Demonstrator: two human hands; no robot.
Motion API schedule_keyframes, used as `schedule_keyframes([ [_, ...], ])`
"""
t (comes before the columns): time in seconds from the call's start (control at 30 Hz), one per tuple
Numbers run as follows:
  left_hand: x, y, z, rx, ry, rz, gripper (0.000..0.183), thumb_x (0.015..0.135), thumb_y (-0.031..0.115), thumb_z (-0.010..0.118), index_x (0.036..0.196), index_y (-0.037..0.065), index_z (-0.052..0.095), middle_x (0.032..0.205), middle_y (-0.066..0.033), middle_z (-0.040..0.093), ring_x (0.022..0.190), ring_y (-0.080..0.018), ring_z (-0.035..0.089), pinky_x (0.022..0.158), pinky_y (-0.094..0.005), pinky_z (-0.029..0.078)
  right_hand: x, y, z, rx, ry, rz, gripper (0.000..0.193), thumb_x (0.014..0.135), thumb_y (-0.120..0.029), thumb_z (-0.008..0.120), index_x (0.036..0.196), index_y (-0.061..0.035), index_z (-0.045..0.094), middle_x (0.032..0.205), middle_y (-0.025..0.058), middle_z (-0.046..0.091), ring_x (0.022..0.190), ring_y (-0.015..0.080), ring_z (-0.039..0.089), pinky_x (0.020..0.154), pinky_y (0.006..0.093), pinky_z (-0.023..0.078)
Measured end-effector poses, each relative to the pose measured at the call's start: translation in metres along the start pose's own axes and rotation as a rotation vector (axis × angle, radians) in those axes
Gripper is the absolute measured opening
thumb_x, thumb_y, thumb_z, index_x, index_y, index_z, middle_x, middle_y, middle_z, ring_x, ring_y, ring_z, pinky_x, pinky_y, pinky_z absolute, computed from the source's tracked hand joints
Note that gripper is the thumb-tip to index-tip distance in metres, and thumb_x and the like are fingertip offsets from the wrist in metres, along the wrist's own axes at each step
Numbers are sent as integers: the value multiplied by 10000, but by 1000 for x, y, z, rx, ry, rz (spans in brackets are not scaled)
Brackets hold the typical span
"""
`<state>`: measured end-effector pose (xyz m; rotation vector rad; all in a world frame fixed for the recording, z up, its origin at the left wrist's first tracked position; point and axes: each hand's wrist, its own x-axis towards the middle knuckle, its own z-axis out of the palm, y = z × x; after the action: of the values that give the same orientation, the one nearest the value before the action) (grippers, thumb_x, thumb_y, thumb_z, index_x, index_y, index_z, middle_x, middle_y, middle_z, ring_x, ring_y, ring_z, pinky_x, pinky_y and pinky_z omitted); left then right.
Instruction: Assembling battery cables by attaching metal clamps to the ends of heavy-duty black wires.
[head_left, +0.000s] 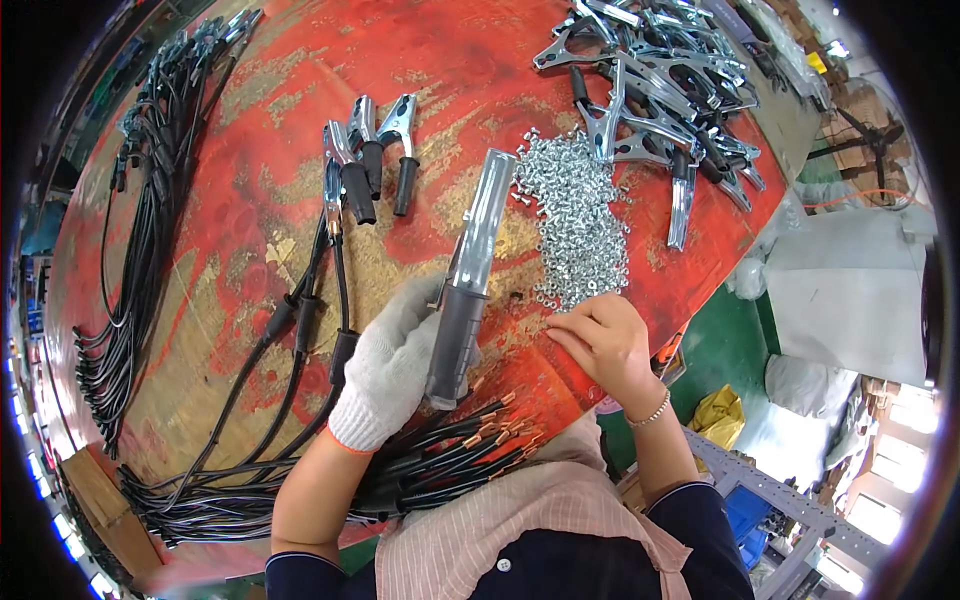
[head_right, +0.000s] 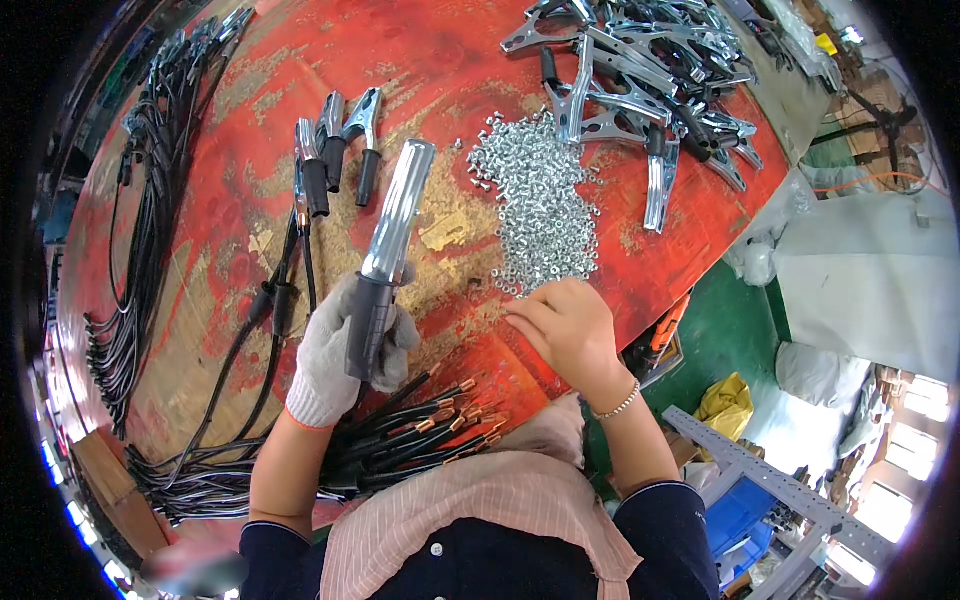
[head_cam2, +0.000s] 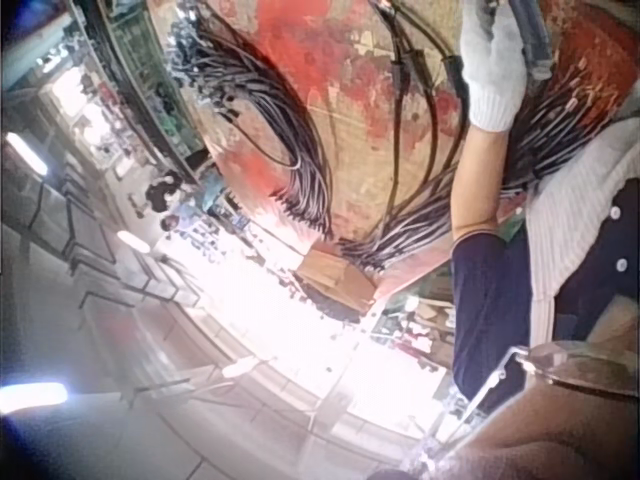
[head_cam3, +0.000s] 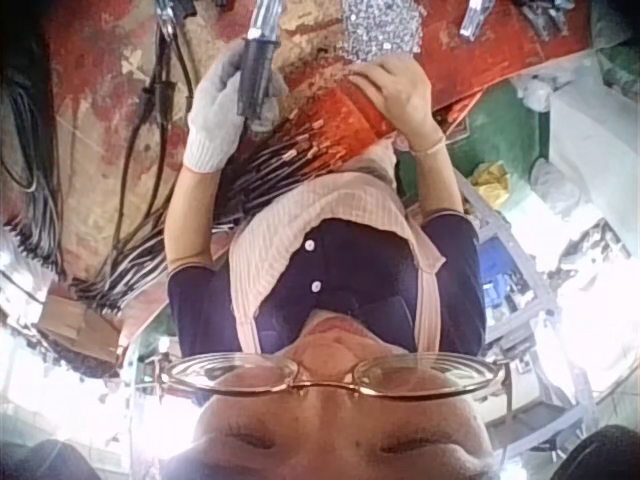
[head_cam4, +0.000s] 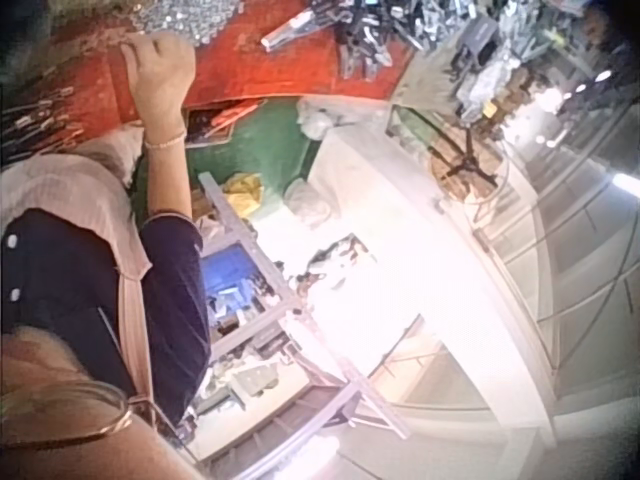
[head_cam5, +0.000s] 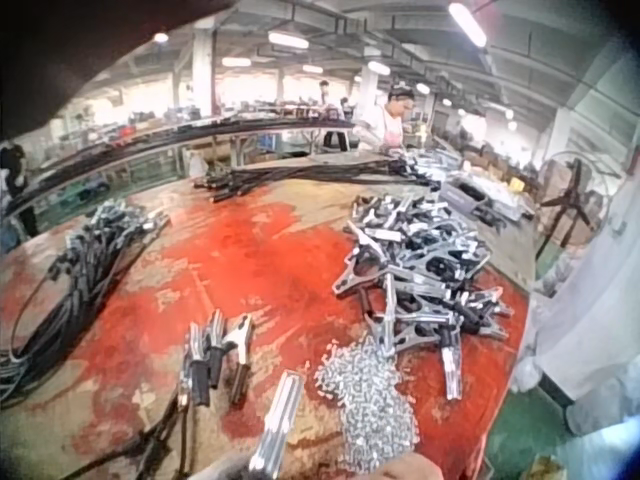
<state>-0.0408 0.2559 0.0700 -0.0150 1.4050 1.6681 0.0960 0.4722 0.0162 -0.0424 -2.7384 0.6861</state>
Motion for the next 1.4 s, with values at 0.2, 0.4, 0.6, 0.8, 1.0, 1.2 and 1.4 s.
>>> schedule_keyframes([
  [0.2,-1,-4,1,161,-52,82,325,1002,133,425,1306,32,481,794,-104,641,522,-134,587,447,-243,452,5,3,-2,-20,-15,-34,149,705,-126,805,807,-92,703,746,31,604,701,224,581,628,349,462],
  [0.4,-5,-6,-3,197,-54,26,371,975,127,476,1326,6,469,850,-61,624,641,-98,584,561,-243,485,11,1,-3,-21,-26,-73,190,649,-80,825,796,-86,706,739,30,597,694,216,577,621,333,458],
  [0.6,-16,13,11,472,-44,16,397,958,130,482,1338,19,453,801,-55,679,611,-113,636,617,-268,530,36,-33,-10,270,247,-63,270,593,13,845,819,-67,719,801,40,585,725,162,551,601,282,446],
  [0.8,-14,2,6,525,-34,148,385,943,119,498,1316,22,484,783,-70,674,638,-144,657,615,-291,530,56,-52,4,300,253,-63,279,622,31,825,871,-63,741,852,54,605,755,172,594,600,278,486],
  [1.0,-13,2,5,579,-25,149,393,936,135,513,1313,30,484,771,-86,690,654,-178,690,640,-313,544,64,-60,8,325,260,-47,293,581,-31,853,841,-118,750,756,27,636,663,210,578,568,313,456],
  [1.2,-13,5,7,555,-26,120,392,939,143,509,1314,31,485,775,-85,693,658,-175,692,642,-307,546,63,-57,8,289,264,-60,281,596,-36,853,845,-113,748,759,34,626,664,218,582,562,318,457],
  [1.4,-12,4,7,588,-17,132,398,943,143,506,1320,19,475,779,-83,695,656,-165,691,638,-300,547,60,-59,11,305,255,-36,272,616,-39,860,853,-93,739,774,50,617,686,211,588,584,309,461],
])
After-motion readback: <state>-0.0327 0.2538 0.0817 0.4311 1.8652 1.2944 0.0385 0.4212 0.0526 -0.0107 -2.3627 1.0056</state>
